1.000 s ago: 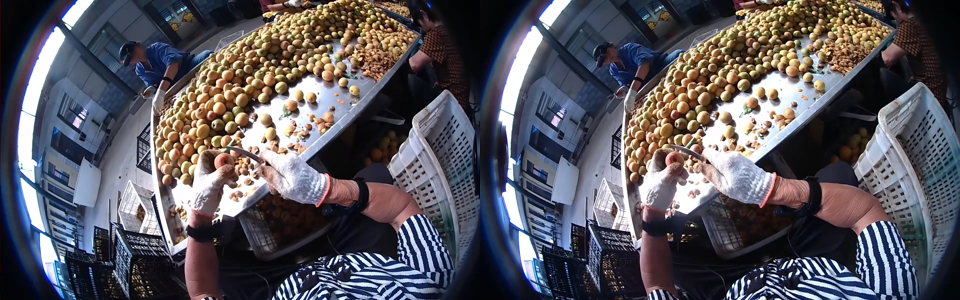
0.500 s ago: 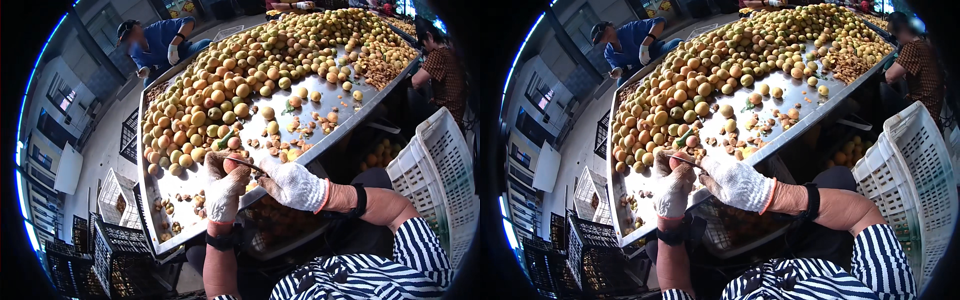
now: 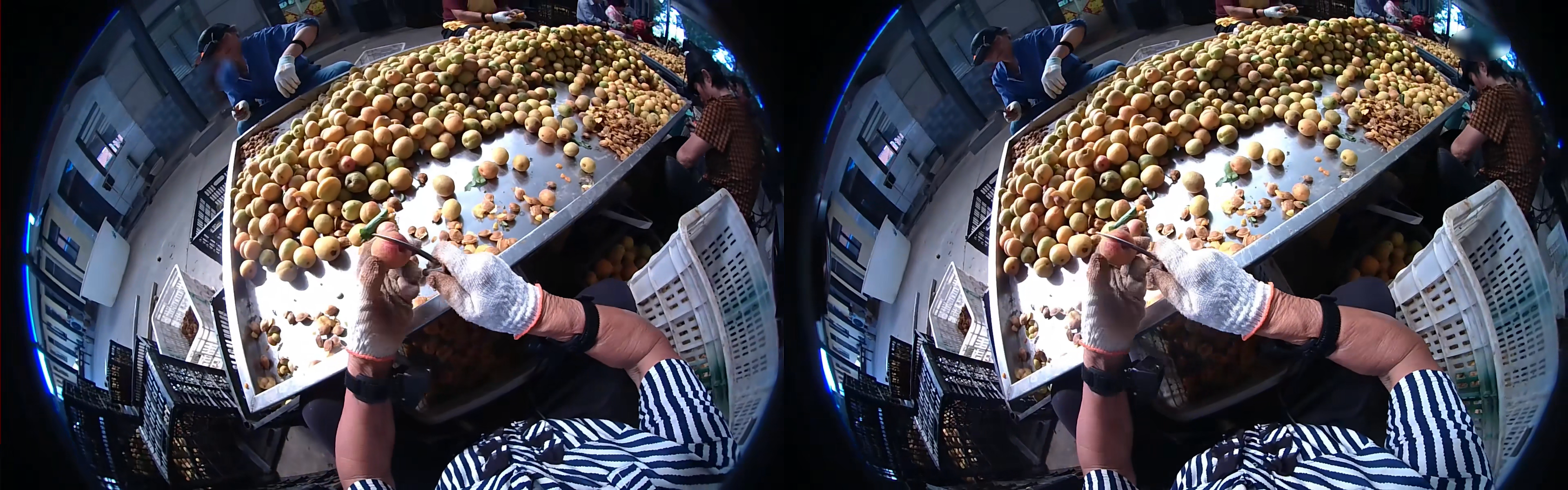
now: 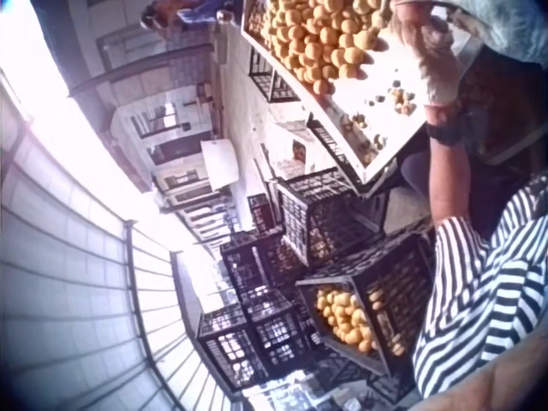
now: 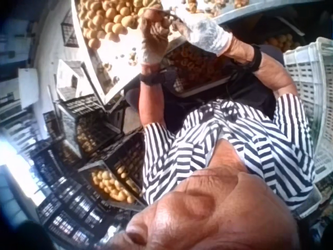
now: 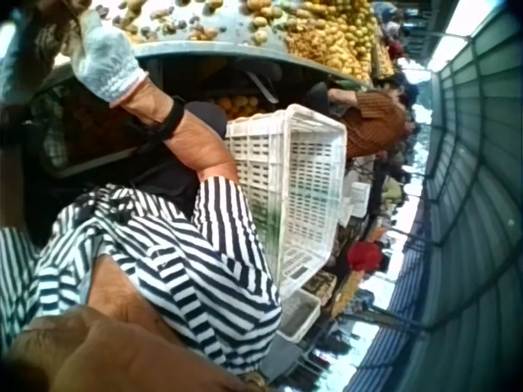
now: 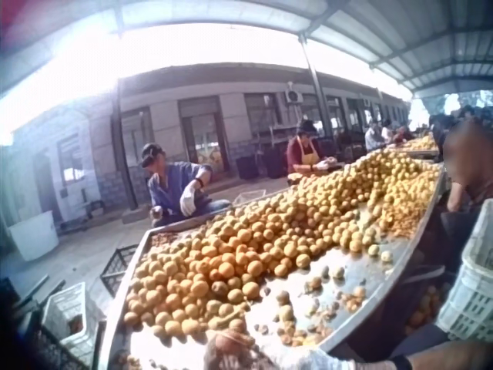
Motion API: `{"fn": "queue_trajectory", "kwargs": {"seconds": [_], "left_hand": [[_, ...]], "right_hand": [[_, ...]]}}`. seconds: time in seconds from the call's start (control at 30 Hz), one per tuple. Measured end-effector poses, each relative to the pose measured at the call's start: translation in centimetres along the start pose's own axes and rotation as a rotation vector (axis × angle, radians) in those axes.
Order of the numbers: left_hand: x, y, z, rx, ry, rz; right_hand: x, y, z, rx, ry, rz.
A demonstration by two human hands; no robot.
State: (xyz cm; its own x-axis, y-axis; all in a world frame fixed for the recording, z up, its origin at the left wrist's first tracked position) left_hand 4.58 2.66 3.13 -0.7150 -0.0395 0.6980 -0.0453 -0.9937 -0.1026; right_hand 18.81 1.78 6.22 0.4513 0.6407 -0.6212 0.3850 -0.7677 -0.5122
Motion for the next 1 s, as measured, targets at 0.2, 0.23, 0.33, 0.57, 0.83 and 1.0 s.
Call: {"fn": "queue_trajectory", "kwargs": {"seconds": [0.2,0.23,0.33,0.57,0.83,1.0], "left_hand": [[0.8,1.1,1.1,-0.081,-0.574,0.266],[0.8,0.9,1.3,-0.063,-0.325,0.192],[1.0,0.3,-0.1,-0.123,-0.266,0.178],[0.9,0.5,-1.7,-0.107,0.003,0.120],[1.3,1.0,-1.5,-0.072,0.102,0.034],[2.0,1.5,-0.1,-0.030,0.113,0.103]], "right_hand": [[-0.3,0.3,-0.2,-0.029,0.047,-0.007],[-0.1,0.3,-0.2,-0.061,0.073,0.016],[-0.5,0.6,-0.6,0.058,-0.026,-0.074],[-1.5,0.2,0.6,0.057,0.044,-0.172],[-2.8,0.2,0.8,0.018,0.015,-0.089],[-3.2,0.0,0.6,0.071,0.011,-0.150]]}}
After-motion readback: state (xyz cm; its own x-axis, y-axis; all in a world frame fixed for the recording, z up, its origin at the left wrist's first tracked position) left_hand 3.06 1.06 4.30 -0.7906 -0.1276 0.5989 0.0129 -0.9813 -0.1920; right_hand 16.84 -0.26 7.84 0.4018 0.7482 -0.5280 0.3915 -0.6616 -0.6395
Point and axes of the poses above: each hand's wrist, its own y-axis away from the middle knuckle, its own z-axis out of the palm, x = y × z, the point moved 4 cm from there along -y, towards the middle knuckle, and after that the axes turned 4 degrees about z, right-handed, at the moved point
